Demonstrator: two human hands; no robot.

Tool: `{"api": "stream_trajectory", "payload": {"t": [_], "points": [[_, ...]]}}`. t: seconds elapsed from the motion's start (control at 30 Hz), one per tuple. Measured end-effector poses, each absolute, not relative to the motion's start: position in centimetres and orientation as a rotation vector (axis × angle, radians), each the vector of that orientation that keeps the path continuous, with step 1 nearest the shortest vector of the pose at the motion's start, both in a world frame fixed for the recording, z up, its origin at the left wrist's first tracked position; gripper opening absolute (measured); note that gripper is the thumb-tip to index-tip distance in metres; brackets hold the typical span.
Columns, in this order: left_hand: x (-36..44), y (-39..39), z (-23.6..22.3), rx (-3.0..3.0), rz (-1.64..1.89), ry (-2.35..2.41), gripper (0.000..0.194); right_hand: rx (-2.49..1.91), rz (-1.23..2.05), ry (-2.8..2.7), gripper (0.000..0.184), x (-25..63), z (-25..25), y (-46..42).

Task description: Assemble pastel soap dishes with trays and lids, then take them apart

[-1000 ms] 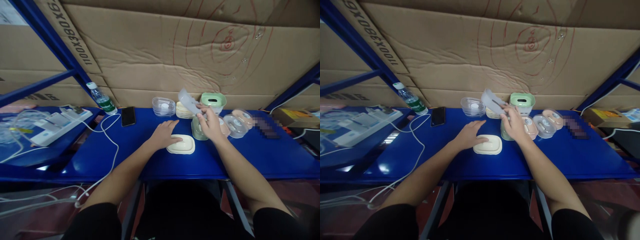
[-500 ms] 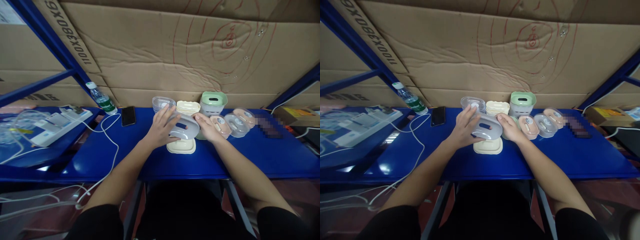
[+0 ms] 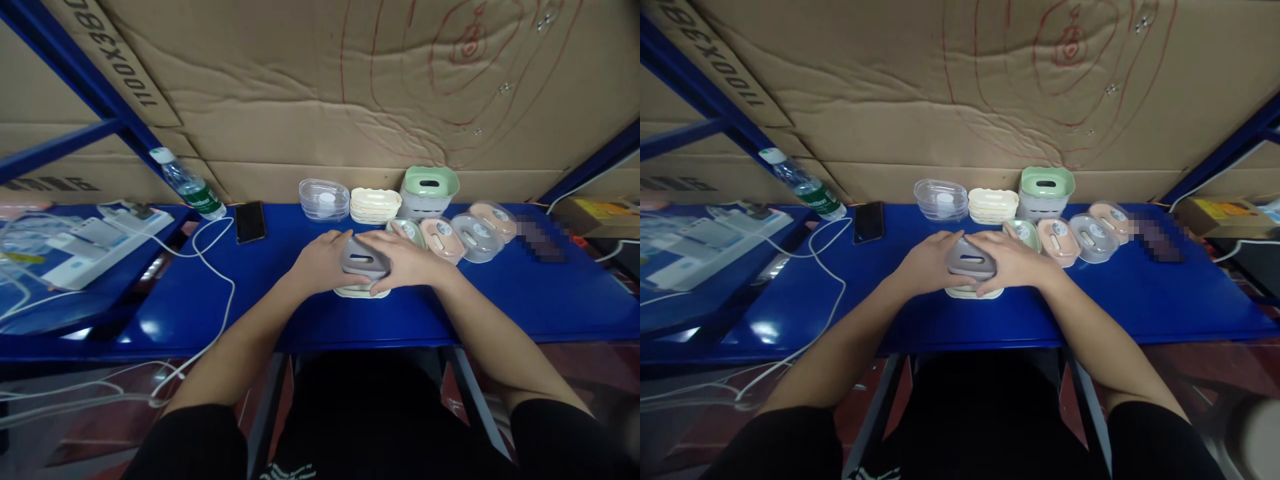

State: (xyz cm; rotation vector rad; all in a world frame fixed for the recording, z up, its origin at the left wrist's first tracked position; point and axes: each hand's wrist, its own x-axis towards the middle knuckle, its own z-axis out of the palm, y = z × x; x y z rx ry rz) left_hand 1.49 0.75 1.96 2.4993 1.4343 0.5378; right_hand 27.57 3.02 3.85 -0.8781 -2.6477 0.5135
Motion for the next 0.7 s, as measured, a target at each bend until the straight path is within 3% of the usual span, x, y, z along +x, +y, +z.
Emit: {"api": "stream_trajectory", "payload": {"t": [0.13, 0.47, 0.7], "points": [[1.7, 0.3, 2.6, 2.508, 0.444, 1.331, 0.1, -0.886, 0.504, -2.707, 0.127, 27.4, 3.9, 2.7], [0.0, 1.0, 1.8, 2.52, 0.175, 1.13, 0.105, -0.894, 0.541, -2.776, 0.132, 26.7, 2.2, 2.6], [0.3, 1.0, 1.5, 2.518, 0.197, 1.135, 0.101, -0.905, 0.452, -2.823, 0.127, 25.9, 1.9, 2.2]]}}
